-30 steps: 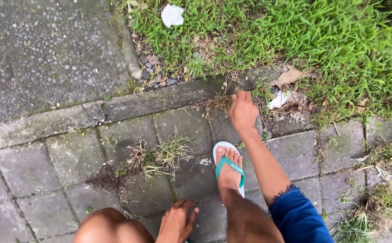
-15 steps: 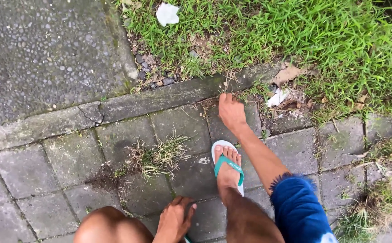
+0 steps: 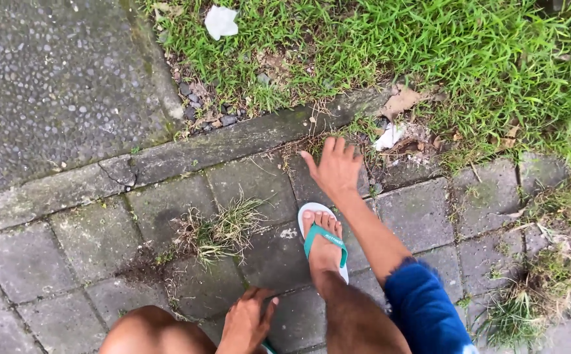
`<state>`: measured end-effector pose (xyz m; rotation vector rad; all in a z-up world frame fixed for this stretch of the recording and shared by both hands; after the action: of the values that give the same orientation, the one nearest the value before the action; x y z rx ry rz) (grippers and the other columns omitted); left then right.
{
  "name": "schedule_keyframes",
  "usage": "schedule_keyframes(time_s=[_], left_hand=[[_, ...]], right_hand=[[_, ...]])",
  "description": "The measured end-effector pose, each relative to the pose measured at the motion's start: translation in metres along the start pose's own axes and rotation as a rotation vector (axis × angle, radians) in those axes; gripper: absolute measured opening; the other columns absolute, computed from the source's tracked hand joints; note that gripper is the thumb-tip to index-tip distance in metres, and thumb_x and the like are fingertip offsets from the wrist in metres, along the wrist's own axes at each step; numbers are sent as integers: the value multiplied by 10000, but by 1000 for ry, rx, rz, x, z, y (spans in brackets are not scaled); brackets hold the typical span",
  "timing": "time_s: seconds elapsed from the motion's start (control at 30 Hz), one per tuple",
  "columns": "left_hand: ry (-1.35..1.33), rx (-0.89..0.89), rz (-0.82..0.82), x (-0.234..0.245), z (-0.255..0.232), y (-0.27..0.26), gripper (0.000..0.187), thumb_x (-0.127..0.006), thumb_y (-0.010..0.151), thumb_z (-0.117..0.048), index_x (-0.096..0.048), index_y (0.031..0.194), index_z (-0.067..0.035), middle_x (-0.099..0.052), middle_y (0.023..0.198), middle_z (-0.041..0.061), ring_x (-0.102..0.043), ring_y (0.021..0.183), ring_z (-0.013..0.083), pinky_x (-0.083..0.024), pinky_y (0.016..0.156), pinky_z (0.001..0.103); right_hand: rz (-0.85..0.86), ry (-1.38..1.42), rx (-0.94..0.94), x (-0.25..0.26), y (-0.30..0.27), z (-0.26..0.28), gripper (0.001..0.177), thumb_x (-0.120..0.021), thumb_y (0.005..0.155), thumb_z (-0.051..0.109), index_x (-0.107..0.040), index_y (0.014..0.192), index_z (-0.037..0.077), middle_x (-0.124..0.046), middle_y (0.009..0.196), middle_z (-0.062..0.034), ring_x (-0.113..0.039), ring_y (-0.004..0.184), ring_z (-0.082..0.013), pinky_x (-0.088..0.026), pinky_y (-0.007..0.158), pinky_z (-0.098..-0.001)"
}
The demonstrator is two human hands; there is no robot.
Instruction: Pulling weeds and grass from between paving stones and the edge of a garden bed by hand.
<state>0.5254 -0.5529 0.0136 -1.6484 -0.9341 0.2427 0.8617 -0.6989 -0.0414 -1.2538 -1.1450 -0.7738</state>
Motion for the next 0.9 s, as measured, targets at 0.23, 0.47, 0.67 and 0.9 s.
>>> schedule_keyframes(time_s=[0.23, 0.47, 0.67, 0.9], left_hand=[[-18, -12, -57, -3, 6, 7, 356, -534, 999, -469, -664, 1262, -267, -648, 1268, 23, -682, 1132, 321, -547, 942, 562], [3, -17, -35, -2, 8, 5, 369, -516, 1010, -474, -643, 1281, -258, -643, 1250, 24, -698, 1095, 334, -559, 911, 567], [19, 11, 17, -9, 6, 10, 382, -496, 1008, -509, -633, 1287, -288, -620, 1278, -9, -673, 1144, 310, -541, 954, 545], [10, 20, 1, -1, 6, 14, 409, -482, 998, -518, -626, 1299, -281, -623, 1306, -3, -676, 1138, 346, -548, 918, 576]], right_hand=[[-96, -113, 267, -61, 39, 16, 68, -478, 950, 67, -526, 913, 98, -644, 825, -110, -631, 612, -267, -493, 525, -410], [96, 66, -41, -30, 13, -66, 106, -465, 1048, 77, -502, 1119, 8, -620, 746, -60, -589, 471, -203, -487, 376, -371], [4, -39, -42, 19, -5, -41, 473, -409, 1099, 508, -467, 1310, 88, -512, 1319, -197, -675, 738, -289, -600, 548, -372], [-72, -172, 13, -48, 42, -22, 380, -328, 1149, 440, -452, 1026, 102, -514, 960, -113, -615, 729, -249, -592, 503, -335]])
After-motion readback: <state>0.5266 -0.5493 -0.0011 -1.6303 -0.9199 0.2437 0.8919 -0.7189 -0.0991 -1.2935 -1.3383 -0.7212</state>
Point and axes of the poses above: each hand's wrist, its own y-axis towards the middle knuckle, its own x-axis out of the back of the hand, z = x × y, the point moved 7 cm from there along y, towards the middle knuckle
